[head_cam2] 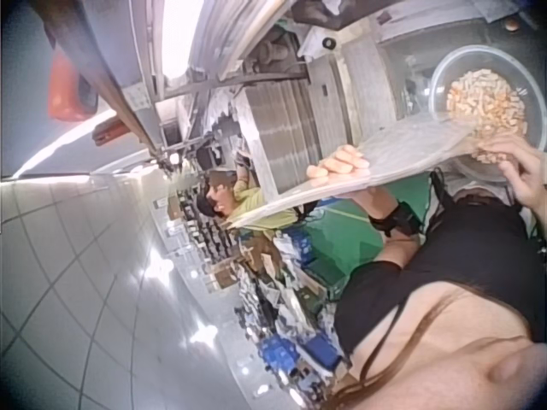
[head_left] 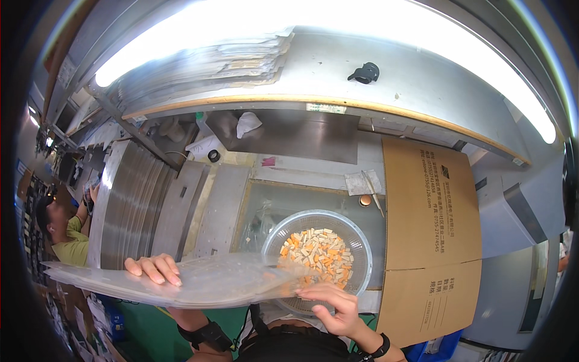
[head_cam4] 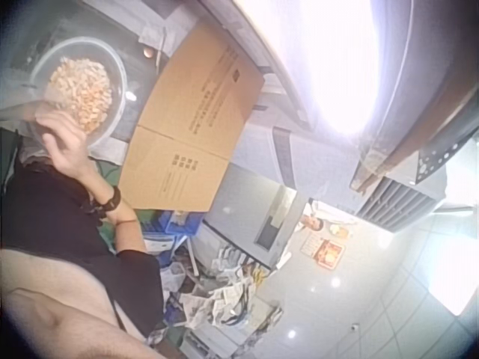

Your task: Sorting and placing small electronic components into plastic trays or sheets.

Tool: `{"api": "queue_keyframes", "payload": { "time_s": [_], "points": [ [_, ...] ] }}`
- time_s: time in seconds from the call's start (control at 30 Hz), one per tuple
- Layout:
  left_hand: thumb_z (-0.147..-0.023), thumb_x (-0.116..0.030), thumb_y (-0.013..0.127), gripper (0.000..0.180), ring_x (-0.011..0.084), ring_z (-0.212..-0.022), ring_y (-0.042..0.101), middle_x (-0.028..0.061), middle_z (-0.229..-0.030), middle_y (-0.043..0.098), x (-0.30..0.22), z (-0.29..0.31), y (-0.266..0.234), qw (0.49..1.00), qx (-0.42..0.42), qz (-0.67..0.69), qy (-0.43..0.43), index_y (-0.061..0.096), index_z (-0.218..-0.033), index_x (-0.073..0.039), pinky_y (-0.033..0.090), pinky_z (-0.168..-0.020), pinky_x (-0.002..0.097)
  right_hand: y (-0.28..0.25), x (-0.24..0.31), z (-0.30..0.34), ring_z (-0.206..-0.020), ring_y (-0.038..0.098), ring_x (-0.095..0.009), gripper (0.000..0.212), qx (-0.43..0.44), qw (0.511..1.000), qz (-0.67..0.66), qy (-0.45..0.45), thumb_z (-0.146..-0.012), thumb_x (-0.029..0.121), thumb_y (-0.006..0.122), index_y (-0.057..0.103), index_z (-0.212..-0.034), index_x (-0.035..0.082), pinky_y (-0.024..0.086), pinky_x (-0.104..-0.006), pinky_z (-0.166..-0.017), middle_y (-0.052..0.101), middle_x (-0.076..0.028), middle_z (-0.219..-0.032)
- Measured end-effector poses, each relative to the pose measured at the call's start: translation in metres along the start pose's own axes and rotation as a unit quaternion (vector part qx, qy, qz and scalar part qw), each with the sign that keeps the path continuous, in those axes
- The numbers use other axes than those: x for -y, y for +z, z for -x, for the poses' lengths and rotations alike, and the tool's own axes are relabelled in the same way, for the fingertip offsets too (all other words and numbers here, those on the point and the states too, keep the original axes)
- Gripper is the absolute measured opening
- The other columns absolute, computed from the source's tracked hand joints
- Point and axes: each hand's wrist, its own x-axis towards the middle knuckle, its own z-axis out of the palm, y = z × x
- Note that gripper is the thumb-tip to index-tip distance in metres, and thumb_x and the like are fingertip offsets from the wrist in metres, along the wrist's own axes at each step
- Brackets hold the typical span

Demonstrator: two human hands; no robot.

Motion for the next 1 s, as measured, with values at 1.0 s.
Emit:
{"api": "queue_keyframes", "payload": {
  "time_s": [1.0],
  "points": [
    [-0.081,-0.03,0.04,0.03,0.0315,-0.055,0.056,0.0196,-0.075,0.055,-0.0034,-0.0011,-0.0019,1.0,0.031,0.004,-0.005,0.039,-0.092,-0.002,0.044,-0.055,0.038,-0.0018,-0.0025,0.0057,-0.077,0.057,-0.024,0.018,-0.046,0.999,-0.026,0.002,-0.069,-0.001,0.049,0.056,-0.085,-0.004,0.043,-0.0292,-0.069,0.058,-0.014,-0.085]
  ]
}}
